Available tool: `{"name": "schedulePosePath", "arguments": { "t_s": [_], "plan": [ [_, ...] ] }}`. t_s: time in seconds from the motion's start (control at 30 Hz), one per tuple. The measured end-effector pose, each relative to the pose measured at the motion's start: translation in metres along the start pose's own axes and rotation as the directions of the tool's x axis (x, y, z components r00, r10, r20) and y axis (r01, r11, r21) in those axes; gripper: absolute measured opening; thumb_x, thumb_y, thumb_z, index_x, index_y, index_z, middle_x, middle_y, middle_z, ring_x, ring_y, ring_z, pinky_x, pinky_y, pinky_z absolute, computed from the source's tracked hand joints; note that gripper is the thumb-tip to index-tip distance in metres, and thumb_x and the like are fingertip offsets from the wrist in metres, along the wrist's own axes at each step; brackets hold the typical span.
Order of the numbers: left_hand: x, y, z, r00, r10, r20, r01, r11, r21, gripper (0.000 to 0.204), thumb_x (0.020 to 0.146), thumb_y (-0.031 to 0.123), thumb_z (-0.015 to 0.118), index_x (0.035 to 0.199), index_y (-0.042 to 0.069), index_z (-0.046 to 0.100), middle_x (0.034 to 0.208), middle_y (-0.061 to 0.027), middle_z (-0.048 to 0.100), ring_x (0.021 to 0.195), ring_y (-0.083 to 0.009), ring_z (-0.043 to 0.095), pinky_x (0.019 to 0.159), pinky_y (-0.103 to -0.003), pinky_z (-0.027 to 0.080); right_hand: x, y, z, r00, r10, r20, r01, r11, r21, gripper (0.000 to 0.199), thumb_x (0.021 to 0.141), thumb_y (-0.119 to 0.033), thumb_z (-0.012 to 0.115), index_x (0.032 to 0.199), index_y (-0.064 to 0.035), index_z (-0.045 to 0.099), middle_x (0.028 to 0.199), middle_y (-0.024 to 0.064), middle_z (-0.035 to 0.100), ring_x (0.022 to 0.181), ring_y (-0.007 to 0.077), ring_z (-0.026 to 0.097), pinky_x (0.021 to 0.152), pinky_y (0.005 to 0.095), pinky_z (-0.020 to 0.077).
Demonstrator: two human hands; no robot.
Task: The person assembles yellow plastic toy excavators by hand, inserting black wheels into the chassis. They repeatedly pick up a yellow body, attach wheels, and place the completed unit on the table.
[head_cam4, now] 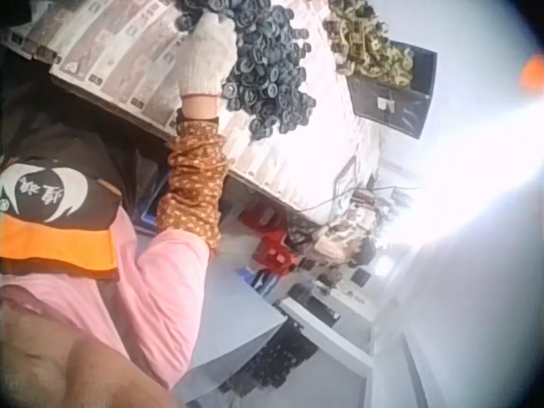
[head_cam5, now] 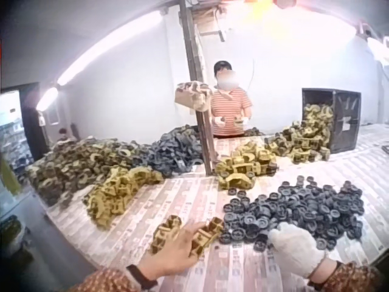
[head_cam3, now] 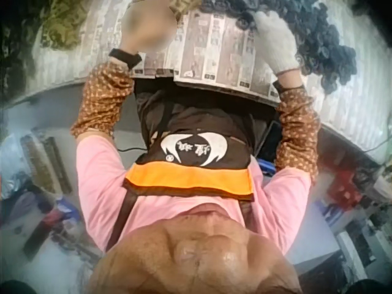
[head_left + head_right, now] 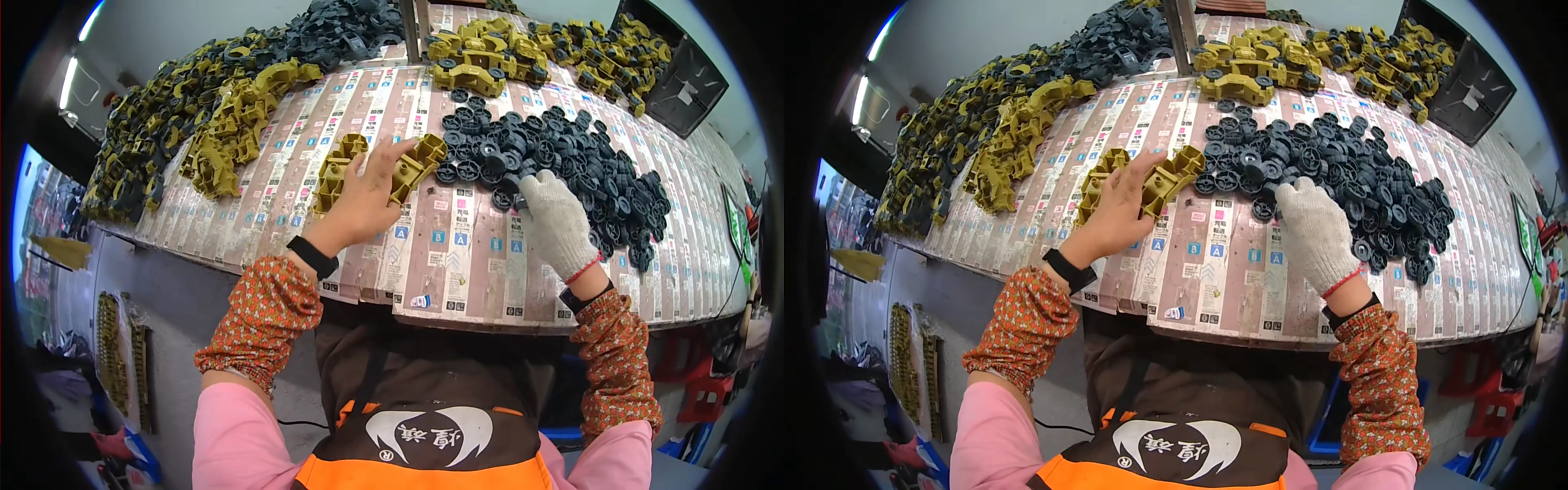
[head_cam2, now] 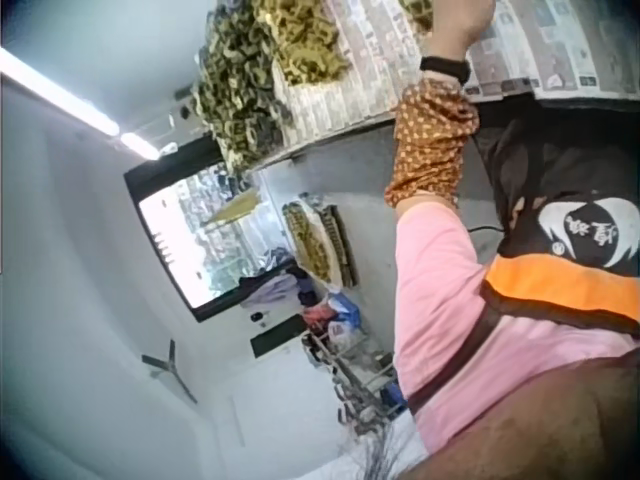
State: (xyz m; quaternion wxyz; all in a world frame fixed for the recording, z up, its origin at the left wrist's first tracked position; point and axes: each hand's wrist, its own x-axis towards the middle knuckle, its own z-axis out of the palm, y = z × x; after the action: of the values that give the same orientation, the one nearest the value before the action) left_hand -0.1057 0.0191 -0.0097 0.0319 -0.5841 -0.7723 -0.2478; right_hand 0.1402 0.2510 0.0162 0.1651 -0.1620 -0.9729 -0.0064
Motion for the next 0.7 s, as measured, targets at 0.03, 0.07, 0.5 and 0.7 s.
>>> {"name": "schedulePosePath", "arguments": {
  "t_s": [0.03,0.07,0.5,0.7],
  "plan": [
    [-0.004,0.002,-0.001,0.999,-0.01,0.053,0.008,0.999,0.041,0.094,0.087,0.012,0.07,0.167,0.023,0.022,0.165,-0.0134,0.039,0.155,-0.036,0.037,0.123,-0.058,0.022,-0.005,0.0,-0.002,1.0,-0.009,0.017,0.009,1.0,0.002,0.018,0.09,-0.009,0.069,0.107,-0.0067,0.062,0.103,0.0145,0.063,0.098,0.0358,0.069,0.079,0.048,0.0592],
    [-0.006,0.012,-0.002,0.989,-0.082,0.12,0.085,0.996,-0.018,0.095,0.088,0.016,0.073,0.167,0.023,0.021,0.165,-0.0141,0.039,0.156,-0.0359,0.037,0.122,-0.058,0.023,-0.011,0.0,0.0,0.999,-0.012,0.036,0.012,1.0,0.003,0.017,0.09,-0.008,0.068,0.106,-0.0065,0.062,0.103,0.0144,0.063,0.097,0.0353,0.069,0.078,0.0476,0.0592],
    [0.017,0.023,0.001,0.823,-0.471,0.318,0.55,0.518,-0.655,0.076,0.094,0.023,0.075,0.157,0.01,0.035,0.14,-0.0259,0.064,0.115,-0.0412,0.072,0.096,-0.048,0.058,-0.046,-0.02,-0.014,0.999,-0.004,0.033,-0.002,0.982,0.191,0.03,0.092,-0.014,0.069,0.12,-0.0052,0.064,0.102,0.0167,0.065,0.096,0.0381,0.067,0.08,0.049,0.0557],
    [-0.015,0.027,-0.012,0.934,-0.036,0.356,0.293,-0.494,-0.819,0.076,0.1,0.026,0.068,0.165,0.006,0.035,0.156,-0.0235,0.054,0.144,-0.0404,0.054,0.118,-0.068,0.043,-0.045,-0.019,-0.005,0.991,0.032,0.132,-0.047,0.993,0.111,0.023,0.092,-0.013,0.069,0.112,-0.0038,0.062,0.1,0.0168,0.064,0.097,0.0389,0.067,0.08,0.05,0.0559]
  ]
}}
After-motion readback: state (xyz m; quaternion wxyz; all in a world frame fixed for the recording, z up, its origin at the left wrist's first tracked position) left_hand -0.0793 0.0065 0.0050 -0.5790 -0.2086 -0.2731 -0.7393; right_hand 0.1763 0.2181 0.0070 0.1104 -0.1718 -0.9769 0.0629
